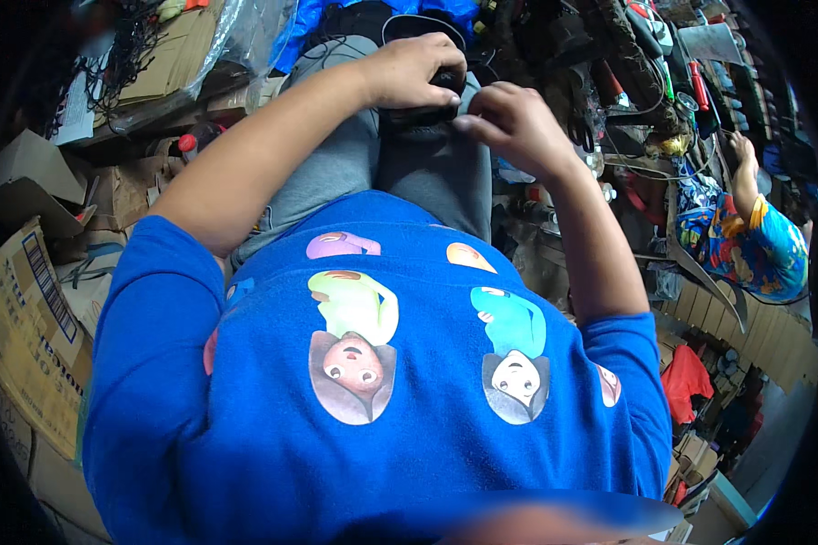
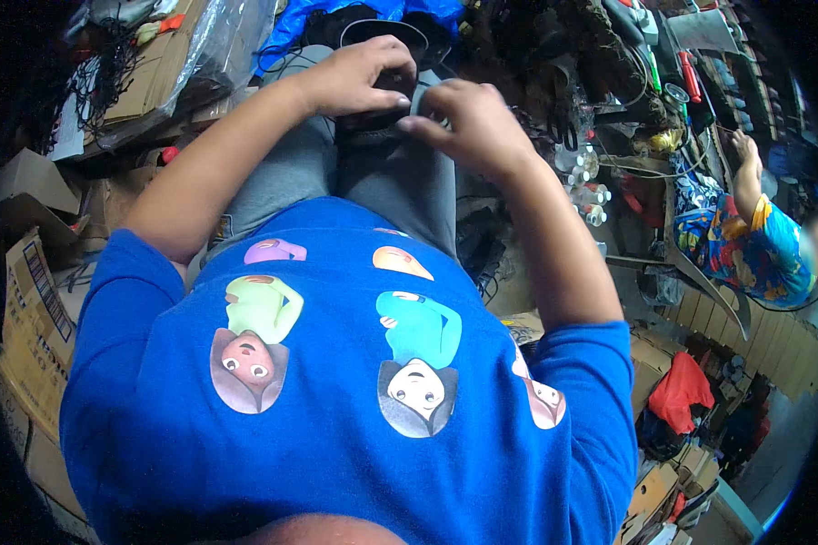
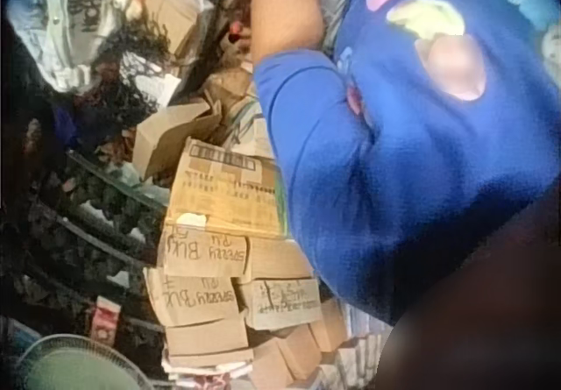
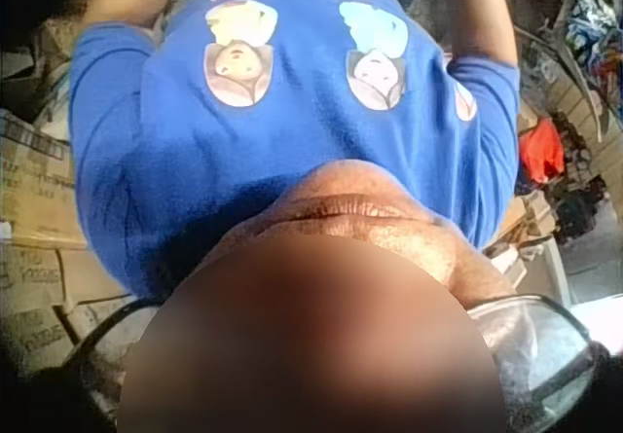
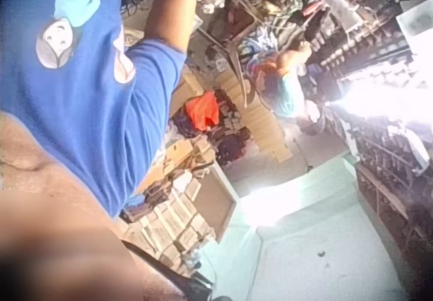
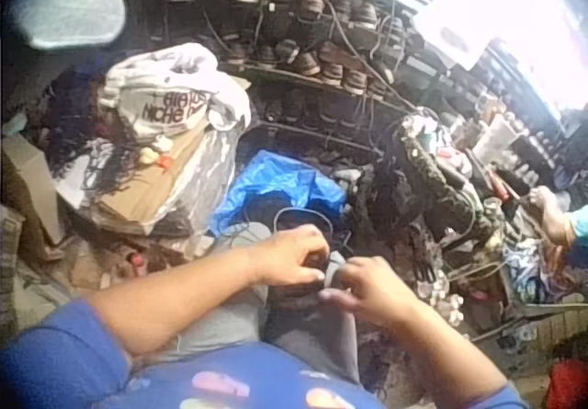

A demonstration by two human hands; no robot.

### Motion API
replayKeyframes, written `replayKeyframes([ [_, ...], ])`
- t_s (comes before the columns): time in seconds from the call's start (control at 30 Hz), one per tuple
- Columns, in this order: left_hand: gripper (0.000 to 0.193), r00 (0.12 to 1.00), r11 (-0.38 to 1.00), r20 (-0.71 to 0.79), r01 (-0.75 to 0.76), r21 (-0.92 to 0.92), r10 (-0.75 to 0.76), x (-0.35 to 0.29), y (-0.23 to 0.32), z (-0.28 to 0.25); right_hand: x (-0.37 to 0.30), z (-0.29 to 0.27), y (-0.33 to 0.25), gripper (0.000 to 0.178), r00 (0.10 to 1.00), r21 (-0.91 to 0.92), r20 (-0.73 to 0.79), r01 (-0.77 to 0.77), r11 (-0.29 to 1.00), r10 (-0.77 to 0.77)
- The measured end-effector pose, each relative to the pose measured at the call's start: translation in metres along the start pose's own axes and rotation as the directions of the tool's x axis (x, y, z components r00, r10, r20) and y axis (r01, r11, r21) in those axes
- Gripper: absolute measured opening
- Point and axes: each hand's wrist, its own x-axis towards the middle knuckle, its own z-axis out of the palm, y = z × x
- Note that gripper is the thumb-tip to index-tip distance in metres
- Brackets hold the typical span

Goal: Stitching or lacing the components of a black leather shoe upper together.

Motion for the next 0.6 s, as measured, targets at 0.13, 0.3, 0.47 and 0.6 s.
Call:
replayKeyframes([
  [0.13, 0.033, 0.993, 0.995, 0.054, 0.102, 0.019, -0.103, 0.006, -0.001, 0.000, 0.020, 0.010, -0.009, 0.022, 0.990, 0.025, 0.139, 0.025, 0.999, -0.028],
  [0.3, 0.032, 0.981, 0.987, 0.131, 0.150, -0.066, -0.140, 0.010, 0.001, 0.001, -0.001, 0.006, -0.007, 0.019, 0.985, 0.011, 0.167, 0.051, 0.999, -0.052],
  [0.47, 0.029, 0.975, 0.984, 0.135, 0.180, -0.012, -0.177, 0.015, -0.001, -0.001, -0.037, -0.014, -0.025, 0.021, 0.982, 0.227, 0.157, -0.136, 0.964, 0.101],
  [0.6, 0.025, 0.967, 0.988, 0.206, 0.154, -0.008, -0.150, 0.021, 0.001, -0.011, -0.042, -0.017, -0.025, 0.015, 0.971, 0.322, -0.057, -0.202, 0.925, 0.232],
])
